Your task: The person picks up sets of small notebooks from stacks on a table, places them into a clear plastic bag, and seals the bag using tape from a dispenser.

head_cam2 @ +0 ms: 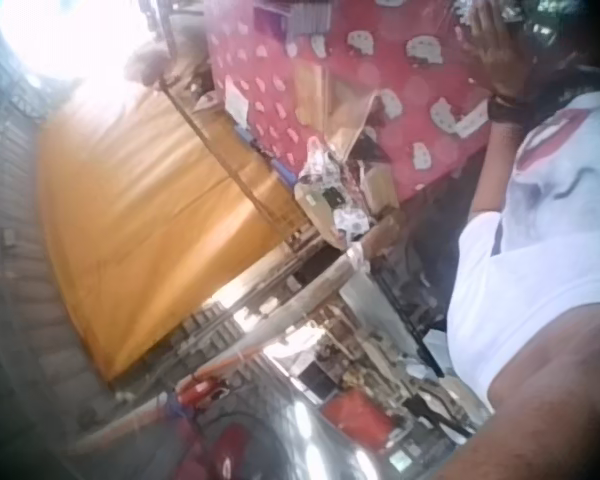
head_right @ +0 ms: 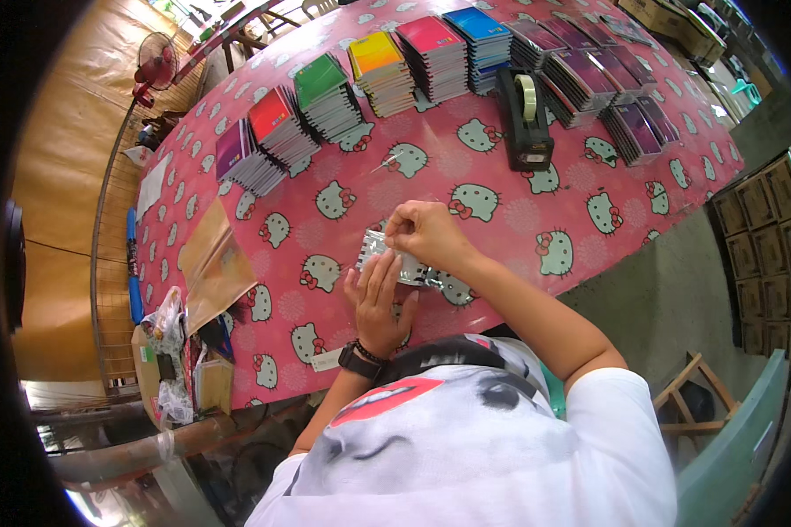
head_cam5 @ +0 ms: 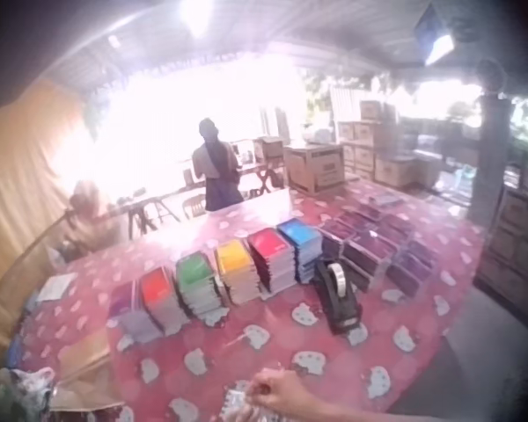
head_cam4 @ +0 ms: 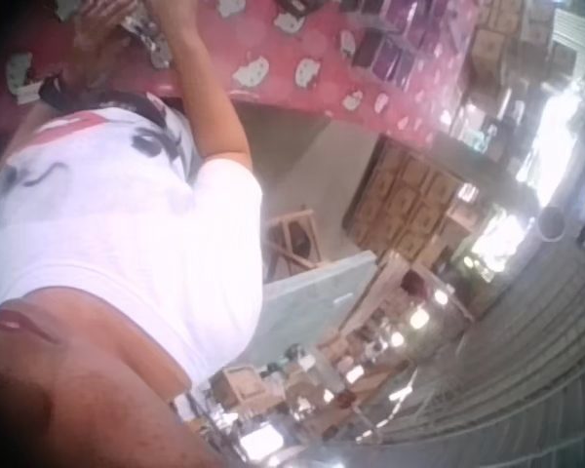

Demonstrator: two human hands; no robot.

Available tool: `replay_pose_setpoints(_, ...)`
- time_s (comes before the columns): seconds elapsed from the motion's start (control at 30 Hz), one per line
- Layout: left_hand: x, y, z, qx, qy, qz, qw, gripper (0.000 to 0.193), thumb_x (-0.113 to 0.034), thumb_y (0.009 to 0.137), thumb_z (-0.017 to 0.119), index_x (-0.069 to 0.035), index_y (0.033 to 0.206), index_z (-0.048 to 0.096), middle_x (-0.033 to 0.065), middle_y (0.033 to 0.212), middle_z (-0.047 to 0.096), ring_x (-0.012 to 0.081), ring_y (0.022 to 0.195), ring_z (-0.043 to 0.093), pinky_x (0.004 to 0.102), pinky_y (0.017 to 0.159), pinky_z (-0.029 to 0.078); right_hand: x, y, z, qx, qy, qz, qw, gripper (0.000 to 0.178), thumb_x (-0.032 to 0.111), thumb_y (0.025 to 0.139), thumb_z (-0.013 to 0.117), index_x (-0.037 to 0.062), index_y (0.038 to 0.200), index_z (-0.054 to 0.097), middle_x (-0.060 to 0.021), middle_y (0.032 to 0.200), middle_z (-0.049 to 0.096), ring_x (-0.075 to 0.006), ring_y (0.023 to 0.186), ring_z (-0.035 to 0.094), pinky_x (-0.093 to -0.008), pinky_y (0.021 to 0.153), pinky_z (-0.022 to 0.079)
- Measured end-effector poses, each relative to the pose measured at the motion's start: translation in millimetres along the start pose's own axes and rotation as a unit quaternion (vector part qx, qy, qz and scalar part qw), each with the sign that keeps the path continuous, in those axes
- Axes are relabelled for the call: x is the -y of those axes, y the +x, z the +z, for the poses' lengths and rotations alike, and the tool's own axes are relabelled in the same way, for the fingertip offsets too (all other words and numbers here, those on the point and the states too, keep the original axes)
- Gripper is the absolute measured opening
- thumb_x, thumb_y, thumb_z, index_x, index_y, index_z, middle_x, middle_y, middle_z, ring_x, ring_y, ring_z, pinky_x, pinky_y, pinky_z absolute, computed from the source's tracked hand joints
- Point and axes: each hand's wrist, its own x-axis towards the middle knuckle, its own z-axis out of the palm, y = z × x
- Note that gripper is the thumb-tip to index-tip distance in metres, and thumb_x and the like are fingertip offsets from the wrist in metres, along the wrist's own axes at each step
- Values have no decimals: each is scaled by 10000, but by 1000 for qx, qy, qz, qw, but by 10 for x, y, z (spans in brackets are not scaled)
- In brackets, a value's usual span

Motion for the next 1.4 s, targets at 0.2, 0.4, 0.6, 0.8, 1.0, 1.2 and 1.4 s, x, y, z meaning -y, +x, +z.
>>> replay_pose_setpoints(0.2,-2,-13,-31,4,15,-34,999,598,-233,657,688,-129,1222,523,32,1277,500,197,1204,428,395,957,258,-314,210,-856,-272,-124,-136,945,216,201,812,652,15,921,666,-88,798,648,-173,657,596,-303,617,479)
replay_pose_setpoints(0.4,-41,40,14,12,-1,-31,999,618,-258,643,697,-169,1230,525,12,1271,490,185,1205,407,401,963,242,-892,310,-2189,-399,-315,154,847,322,302,795,662,-8,878,684,-156,853,670,-223,699,622,-358,663,467)
replay_pose_setpoints(0.6,21,1,-63,26,19,-59,998,638,-263,639,701,-211,1249,520,-2,1287,473,181,1231,381,444,999,207,-774,227,-1874,-403,-178,-20,898,240,221,821,651,-15,869,657,-61,780,638,-124,682,565,-271,633,433)
replay_pose_setpoints(0.8,-78,-2,2,35,-11,-70,997,651,-293,639,715,-224,1255,517,19,1371,414,200,1289,334,510,1054,124,-1175,-274,-1550,-414,187,144,879,94,140,837,599,51,864,613,22,652,534,-59,540,450,-209,481,358)
replay_pose_setpoints(1.0,-34,-7,-89,53,-17,-85,995,694,-324,618,739,-242,1268,510,104,1435,324,254,1323,286,545,1035,141,-131,255,-685,88,213,117,966,142,166,819,657,46,785,591,47,645,511,-51,503,427,-220,428,323)
replay_pose_setpoints(1.2,-32,47,-149,55,-32,-87,994,713,-303,603,743,-253,1274,510,166,1466,234,350,1351,197,570,1029,126,515,614,-230,343,-343,-44,873,367,306,674,772,13,637,555,-35,528,523,-131,460,492,-280,421,416)
replay_pose_setpoints(1.4,-8,350,-271,134,13,-31,990,809,-337,550,751,-289,1305,465,163,1469,207,354,1350,164,611,1026,62,400,690,-177,335,-389,-13,858,406,345,611,798,3,744,623,-83,575,573,-169,494,551,-318,461,454)
